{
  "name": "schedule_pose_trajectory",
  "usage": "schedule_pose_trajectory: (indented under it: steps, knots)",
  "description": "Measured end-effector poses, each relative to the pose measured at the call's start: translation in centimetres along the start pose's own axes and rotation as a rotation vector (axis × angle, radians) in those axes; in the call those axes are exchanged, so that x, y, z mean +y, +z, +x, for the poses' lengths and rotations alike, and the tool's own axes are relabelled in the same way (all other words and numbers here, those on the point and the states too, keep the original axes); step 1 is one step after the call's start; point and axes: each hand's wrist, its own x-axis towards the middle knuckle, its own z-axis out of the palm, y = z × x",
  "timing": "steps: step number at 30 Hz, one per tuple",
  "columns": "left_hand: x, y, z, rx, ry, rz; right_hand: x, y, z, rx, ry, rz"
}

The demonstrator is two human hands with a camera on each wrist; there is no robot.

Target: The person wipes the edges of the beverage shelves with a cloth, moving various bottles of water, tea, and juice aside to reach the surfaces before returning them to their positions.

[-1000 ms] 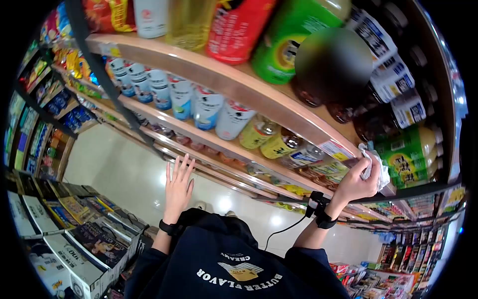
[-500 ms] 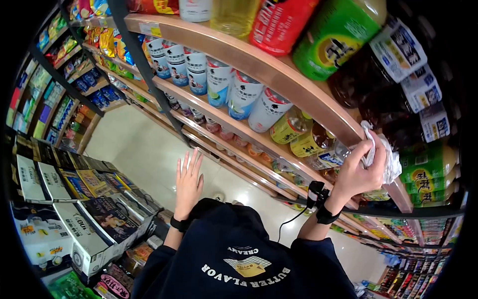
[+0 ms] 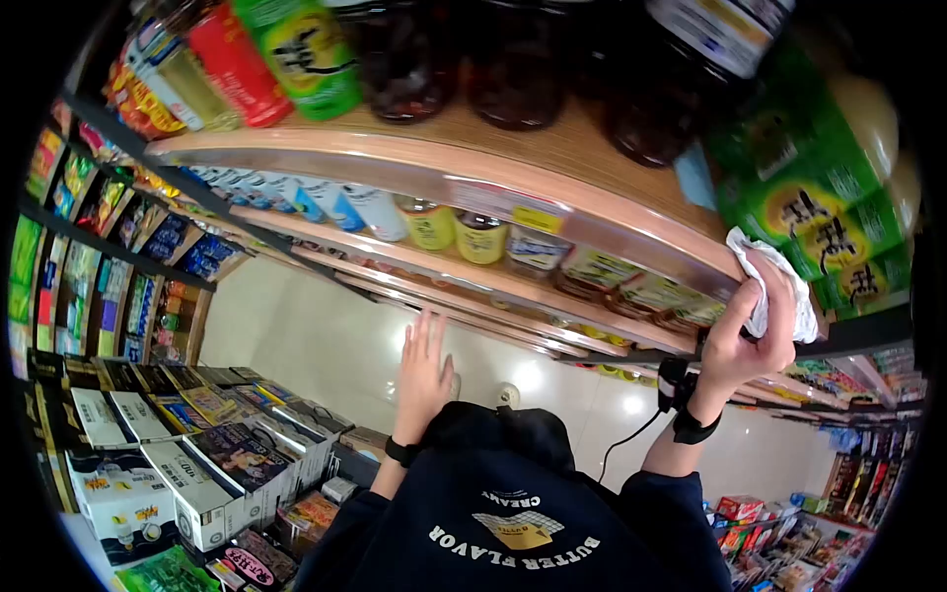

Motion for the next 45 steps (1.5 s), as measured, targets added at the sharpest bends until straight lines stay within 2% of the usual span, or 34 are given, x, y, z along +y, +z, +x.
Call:
schedule_pose_trajectory:
  steps: [4,7,9,13,19,25,27,30,35,41,44,45]
  knots:
    - [4.0,2.6,-1.1,-0.111,0.076,0.005,5.0,-3.8,-0.8,-0.005,-0.005,-0.053]
    - [5.2,3.2,-2.3,-0.134,0.039,0.002,6.9,-5.6,-1.2,-0.001,0.005,-0.069]
    - [5.4,3.2,-3.0,-0.139,0.018,0.038,7.0,-6.2,-1.2,-0.003,0.031,-0.089]
    - [5.3,3.7,-3.3,-0.154,0.022,0.1,7.7,-6.3,-1.1,-0.004,-0.025,-0.046]
    - [3.8,5.0,-3.7,-0.122,0.024,0.046,7.2,-6.1,-1.0,0.011,-0.02,-0.065]
    - [2.7,4.8,-4.9,-0.096,-0.035,0.004,7.0,-5.1,-1.6,0.11,0.04,-0.171]
    - [1.8,4.5,-5.5,-0.112,-0.081,0.0,5.1,-3.4,-1.5,0.183,0.189,-0.065]
    - [-0.2,3.2,-5.6,-0.106,-0.107,-0.005,1.8,-0.6,-1.1,0.112,0.055,-0.078]
    - [-4.5,2.4,-5.0,-0.13,-0.119,-0.089,-3.0,3.1,-0.6,0.084,0.069,-0.068]
    - [-12.4,-0.9,-3.0,-0.078,-0.018,-0.082,-9.8,8.0,-0.4,0.02,0.115,-0.119]
    - [-16.3,-2.7,-2.6,-0.055,-0.043,-0.023,-14.0,11.7,0.4,0.004,-0.006,-0.08]
    - [-17.4,-3.2,-2.4,-0.038,-0.054,-0.003,-15.4,12.7,0.6,-0.02,0.008,-0.07]
